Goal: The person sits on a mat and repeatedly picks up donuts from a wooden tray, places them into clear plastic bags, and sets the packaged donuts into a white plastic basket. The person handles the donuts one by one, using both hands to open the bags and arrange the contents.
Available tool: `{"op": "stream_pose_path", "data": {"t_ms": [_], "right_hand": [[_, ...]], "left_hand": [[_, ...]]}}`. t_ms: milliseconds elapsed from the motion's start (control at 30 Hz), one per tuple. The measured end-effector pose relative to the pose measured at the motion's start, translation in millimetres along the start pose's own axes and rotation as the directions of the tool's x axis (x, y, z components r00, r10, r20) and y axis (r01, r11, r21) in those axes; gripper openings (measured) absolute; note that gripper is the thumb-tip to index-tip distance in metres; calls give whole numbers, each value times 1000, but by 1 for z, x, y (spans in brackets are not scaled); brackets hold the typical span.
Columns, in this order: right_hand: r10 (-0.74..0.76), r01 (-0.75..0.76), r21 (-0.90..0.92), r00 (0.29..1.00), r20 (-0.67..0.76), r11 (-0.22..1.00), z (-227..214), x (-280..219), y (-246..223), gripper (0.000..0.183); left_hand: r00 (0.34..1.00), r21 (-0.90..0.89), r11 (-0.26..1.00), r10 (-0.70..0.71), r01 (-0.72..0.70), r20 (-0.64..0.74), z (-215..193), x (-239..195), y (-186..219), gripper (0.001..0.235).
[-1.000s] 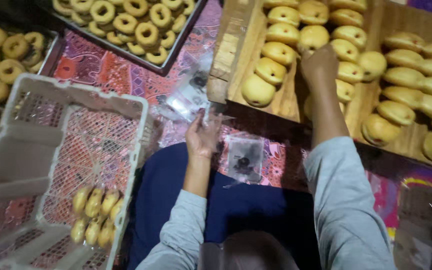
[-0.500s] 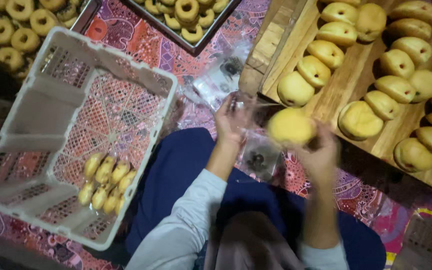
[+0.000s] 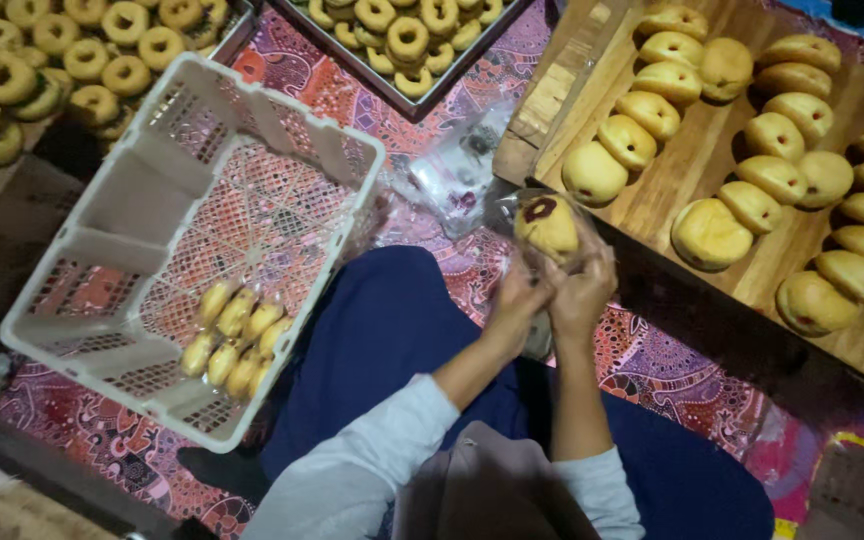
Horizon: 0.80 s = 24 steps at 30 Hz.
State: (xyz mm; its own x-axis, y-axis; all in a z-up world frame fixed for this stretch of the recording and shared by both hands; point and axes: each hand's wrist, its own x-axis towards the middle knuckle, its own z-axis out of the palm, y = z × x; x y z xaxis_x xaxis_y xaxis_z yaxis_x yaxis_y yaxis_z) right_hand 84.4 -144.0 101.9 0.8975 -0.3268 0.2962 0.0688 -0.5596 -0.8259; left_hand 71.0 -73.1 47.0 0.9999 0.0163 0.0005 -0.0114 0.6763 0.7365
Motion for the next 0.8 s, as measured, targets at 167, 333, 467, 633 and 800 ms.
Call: {"op": "stream_pose_path", "data": {"t_ms": [167, 333, 467, 633, 800], "right_hand": [[-422, 388, -290, 904, -64, 875, 1, -15, -1, 63], [-310, 312, -49, 949, 59, 949, 13, -22, -11, 58], [-138, -79, 375, 844, 517, 924, 11, -21, -6, 56], [145, -339, 84, 594, 791, 937, 4, -64, -37, 33], [-127, 337, -126, 637, 760, 933, 15, -88, -101, 15]], "left_hand": [[734, 898, 69, 606, -434, 308, -10, -31, 54, 80], [777, 785, 46, 183, -618, 602, -18, -32, 97, 33], [545, 609, -79, 369, -789, 753, -55, -44, 131, 51], [848, 777, 370, 370, -509, 380, -118, -80, 147, 11], [961, 622, 782, 150, 28, -231, -159, -96, 144, 16]]}}
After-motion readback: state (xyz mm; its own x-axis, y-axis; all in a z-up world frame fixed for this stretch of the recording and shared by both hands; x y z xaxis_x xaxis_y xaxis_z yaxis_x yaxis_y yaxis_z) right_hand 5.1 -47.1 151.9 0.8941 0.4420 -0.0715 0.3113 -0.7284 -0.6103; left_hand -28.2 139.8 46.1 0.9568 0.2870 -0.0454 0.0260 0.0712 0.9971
